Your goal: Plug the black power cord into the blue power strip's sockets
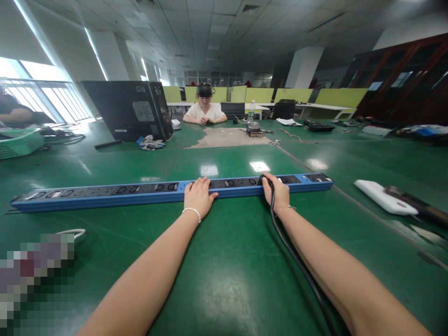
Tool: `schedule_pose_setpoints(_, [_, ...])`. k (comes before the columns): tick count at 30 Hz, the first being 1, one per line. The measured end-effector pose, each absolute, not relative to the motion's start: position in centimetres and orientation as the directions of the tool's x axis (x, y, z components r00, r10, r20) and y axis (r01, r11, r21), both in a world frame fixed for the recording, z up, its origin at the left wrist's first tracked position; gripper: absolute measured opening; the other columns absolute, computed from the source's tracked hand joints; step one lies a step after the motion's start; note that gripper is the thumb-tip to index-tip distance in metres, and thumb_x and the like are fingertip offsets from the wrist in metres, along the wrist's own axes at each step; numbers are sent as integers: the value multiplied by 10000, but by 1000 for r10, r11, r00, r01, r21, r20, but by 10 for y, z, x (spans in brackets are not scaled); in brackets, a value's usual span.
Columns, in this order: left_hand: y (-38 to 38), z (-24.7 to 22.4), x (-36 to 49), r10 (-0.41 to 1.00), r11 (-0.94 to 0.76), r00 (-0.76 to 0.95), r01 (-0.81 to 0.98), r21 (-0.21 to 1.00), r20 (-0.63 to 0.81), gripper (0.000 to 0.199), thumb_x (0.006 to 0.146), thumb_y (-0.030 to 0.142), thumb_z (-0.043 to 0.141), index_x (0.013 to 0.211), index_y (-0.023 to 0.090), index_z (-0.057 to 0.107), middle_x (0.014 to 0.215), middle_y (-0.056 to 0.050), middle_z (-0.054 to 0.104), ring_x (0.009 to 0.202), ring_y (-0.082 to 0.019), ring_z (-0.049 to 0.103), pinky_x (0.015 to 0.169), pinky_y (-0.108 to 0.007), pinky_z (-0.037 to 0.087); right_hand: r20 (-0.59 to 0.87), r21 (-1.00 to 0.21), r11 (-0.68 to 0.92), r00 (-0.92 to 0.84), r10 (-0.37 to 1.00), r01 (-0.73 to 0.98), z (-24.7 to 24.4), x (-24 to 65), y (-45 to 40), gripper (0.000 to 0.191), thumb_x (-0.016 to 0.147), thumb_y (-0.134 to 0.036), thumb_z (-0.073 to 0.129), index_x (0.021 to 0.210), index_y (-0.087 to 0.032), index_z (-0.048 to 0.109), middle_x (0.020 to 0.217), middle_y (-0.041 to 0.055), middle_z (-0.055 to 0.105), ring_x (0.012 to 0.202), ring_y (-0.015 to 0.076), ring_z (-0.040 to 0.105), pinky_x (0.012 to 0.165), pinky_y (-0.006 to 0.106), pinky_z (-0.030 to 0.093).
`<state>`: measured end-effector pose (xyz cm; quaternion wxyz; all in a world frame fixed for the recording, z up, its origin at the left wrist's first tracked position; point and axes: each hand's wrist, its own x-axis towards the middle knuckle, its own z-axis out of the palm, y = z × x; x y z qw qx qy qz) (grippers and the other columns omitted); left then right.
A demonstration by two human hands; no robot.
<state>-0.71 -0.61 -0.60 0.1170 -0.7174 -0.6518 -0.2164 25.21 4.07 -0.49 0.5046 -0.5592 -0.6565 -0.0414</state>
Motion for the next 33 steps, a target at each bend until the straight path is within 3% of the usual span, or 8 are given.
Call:
schedule_pose_setpoints(5, [-7, -5, -7, 888, -127, 54, 983, 131, 456, 485, 848, 438, 456, 1260, 183, 471, 1360, -80, 484, 1270, -229, 400, 1057, -412, 243, 732, -641, 432, 335, 593, 635, 6, 241, 40, 366, 850, -400, 453, 1056, -174, 654, 1059, 74, 678, 1003, 193, 617, 935, 344, 454])
schedule_pose_setpoints(11, [-5, -6, -8, 889, -132, 50, 980, 151, 455, 486, 834, 446, 479, 1247, 191, 481, 1352, -81, 492, 1276, -226, 396, 1059, -404, 251, 668, -668, 558, 68, 741, 492, 11, 178, 33, 336, 835, -408, 498, 1060, -216, 657, 1081, 34, 673, 1012, 177, 614, 947, 323, 449])
schedule_pose_setpoints(17, [-6, -3, -12, 892, -150, 71, 978, 146, 446, 487, 829, 421, 499, 1250, 180, 477, 1353, -88, 491, 1274, -221, 401, 1063, -387, 261, 604, -679, 497, 25, 797, 540, 15, 123, 35, 285, 842, -321, 484, 1035, -223, 669, 1011, 19, 699, 938, 162, 644, 891, 285, 481])
schedule_pose_setpoints(22, [-6, -3, -13, 896, -159, 69, 972, 173, 440, 480, 819, 399, 519, 1241, 172, 485, 1345, -91, 499, 1273, -221, 403, 1066, -388, 263, 607, -538, 430, -20, 795, 725, 16, 114, 27, 286, 857, -293, 461, 1049, -234, 665, 1039, 24, 691, 930, 168, 647, 880, 275, 480])
schedule_pose_setpoints(28, [-4, -4, -12, 894, -169, 67, 966, 194, 443, 474, 807, 359, 522, 1239, 170, 487, 1346, -93, 496, 1277, -220, 395, 1069, -390, 261, 631, -333, 458, -166, 758, 824, 17, 111, 18, 320, 895, -274, 399, 1114, -214, 625, 1128, 34, 653, 991, 163, 619, 902, 273, 461])
schedule_pose_setpoints(33, [-5, -3, -12, 892, -173, 68, 964, 200, 446, 464, 810, 346, 505, 1239, 171, 489, 1347, -92, 496, 1283, -216, 386, 1072, -389, 255, 634, -306, 436, -160, 756, 846, 15, 106, 14, 332, 906, -280, 382, 1142, -223, 608, 1175, 51, 627, 1034, 170, 600, 902, 288, 463])
